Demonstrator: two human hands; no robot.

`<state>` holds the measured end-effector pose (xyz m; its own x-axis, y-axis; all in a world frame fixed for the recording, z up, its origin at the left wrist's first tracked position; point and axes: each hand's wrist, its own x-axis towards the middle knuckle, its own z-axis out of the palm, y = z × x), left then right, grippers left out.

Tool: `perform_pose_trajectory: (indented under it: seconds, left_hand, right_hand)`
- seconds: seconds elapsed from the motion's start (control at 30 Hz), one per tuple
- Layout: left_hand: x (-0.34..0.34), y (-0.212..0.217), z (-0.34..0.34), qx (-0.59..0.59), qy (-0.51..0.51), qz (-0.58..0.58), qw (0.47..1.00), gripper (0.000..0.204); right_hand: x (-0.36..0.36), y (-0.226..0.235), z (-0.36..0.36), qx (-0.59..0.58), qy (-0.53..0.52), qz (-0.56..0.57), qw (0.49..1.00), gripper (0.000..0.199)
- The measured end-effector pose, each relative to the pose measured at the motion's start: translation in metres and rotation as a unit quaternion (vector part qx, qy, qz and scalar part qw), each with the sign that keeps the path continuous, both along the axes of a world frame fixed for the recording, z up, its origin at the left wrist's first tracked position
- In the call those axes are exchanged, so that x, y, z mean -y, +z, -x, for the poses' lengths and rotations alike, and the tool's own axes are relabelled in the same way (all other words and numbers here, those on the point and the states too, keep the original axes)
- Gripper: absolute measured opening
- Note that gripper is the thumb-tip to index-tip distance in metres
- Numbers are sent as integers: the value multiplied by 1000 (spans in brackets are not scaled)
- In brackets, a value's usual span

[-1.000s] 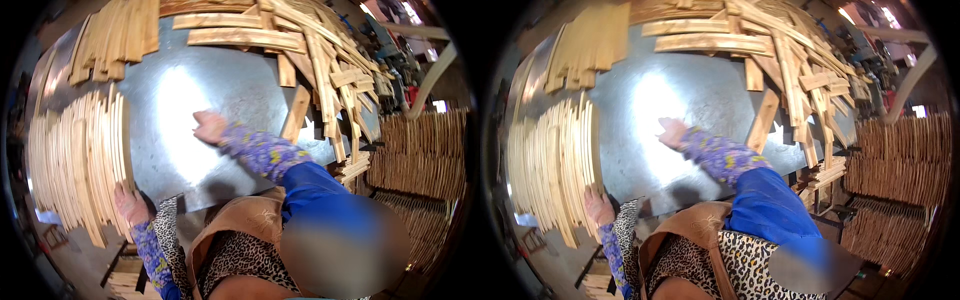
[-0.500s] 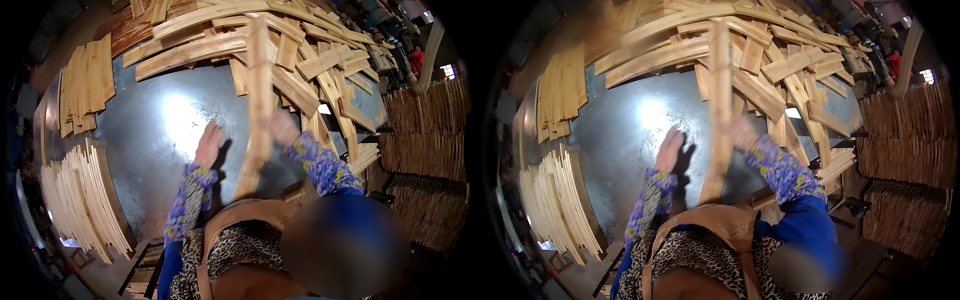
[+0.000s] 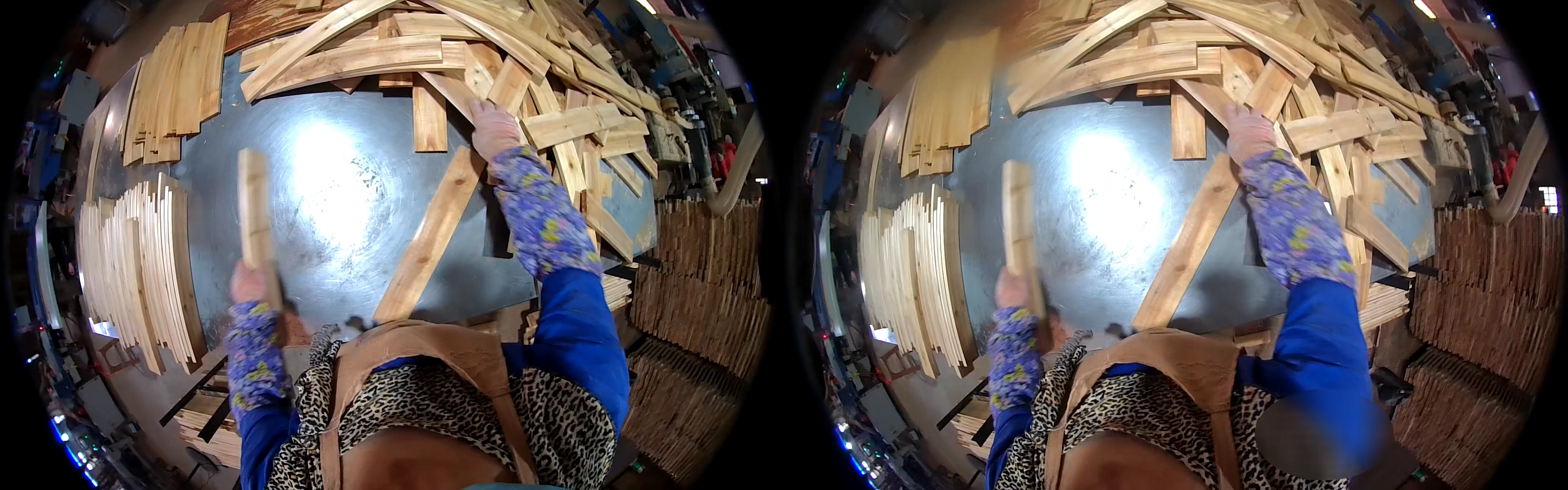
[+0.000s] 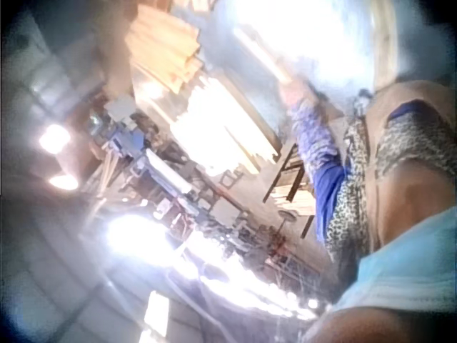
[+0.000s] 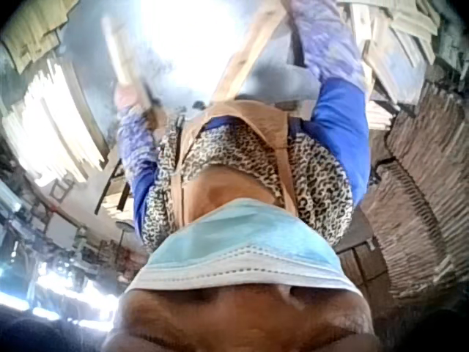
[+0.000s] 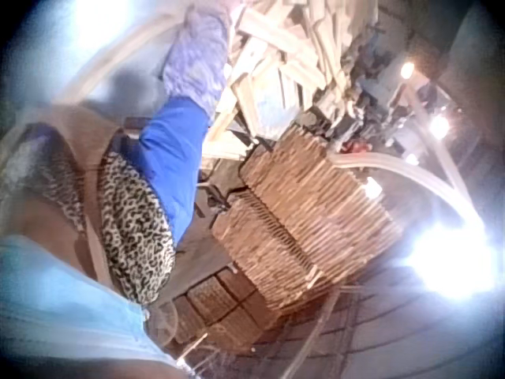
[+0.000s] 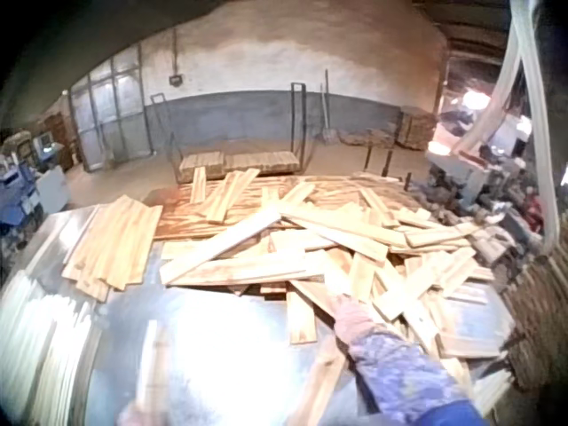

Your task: The person sorts and stacks wooden planks on a metal table. They pick up individual planks from a scattered pile, inspect them, and place them into a neat, aligned stack. The person occasionally lifts the entire stack to adjust its position on the table.

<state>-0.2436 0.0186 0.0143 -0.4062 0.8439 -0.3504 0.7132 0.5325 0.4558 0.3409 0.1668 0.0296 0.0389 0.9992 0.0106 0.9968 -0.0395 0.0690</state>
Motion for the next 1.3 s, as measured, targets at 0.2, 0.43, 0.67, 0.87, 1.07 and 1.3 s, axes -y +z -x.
perform_pose_trajectory:
  seconds: [0.2, 0.43, 0.67, 0.87, 1.07, 1.3]
  left_hand:
    - [67, -16, 310, -621, -118, 0, 775, 51]
    - [13, 15, 18, 117, -101, -48, 987, 69]
    - [11, -48, 20, 203, -19, -35, 978, 57]
    - [70, -77, 235, 351, 149, -27, 924, 59]
    - [65, -9, 183, -46, -22, 51, 997, 49]
    - [86, -16, 219, -354, -61, 4, 933, 40]
  right_hand:
    - [116, 75, 12, -357, -18, 381, 853, 56]
    - [132, -16, 206, -796, -125, 203, 557, 53]
    - [-18, -25, 307, -408, 98, 146, 896, 76]
    - [-182, 4, 254, 120, 144, 70, 980, 104]
    - [-210, 17, 248, 73, 105, 200, 971, 88]
    - [-81, 5, 267, -473, -17, 456, 753, 75]
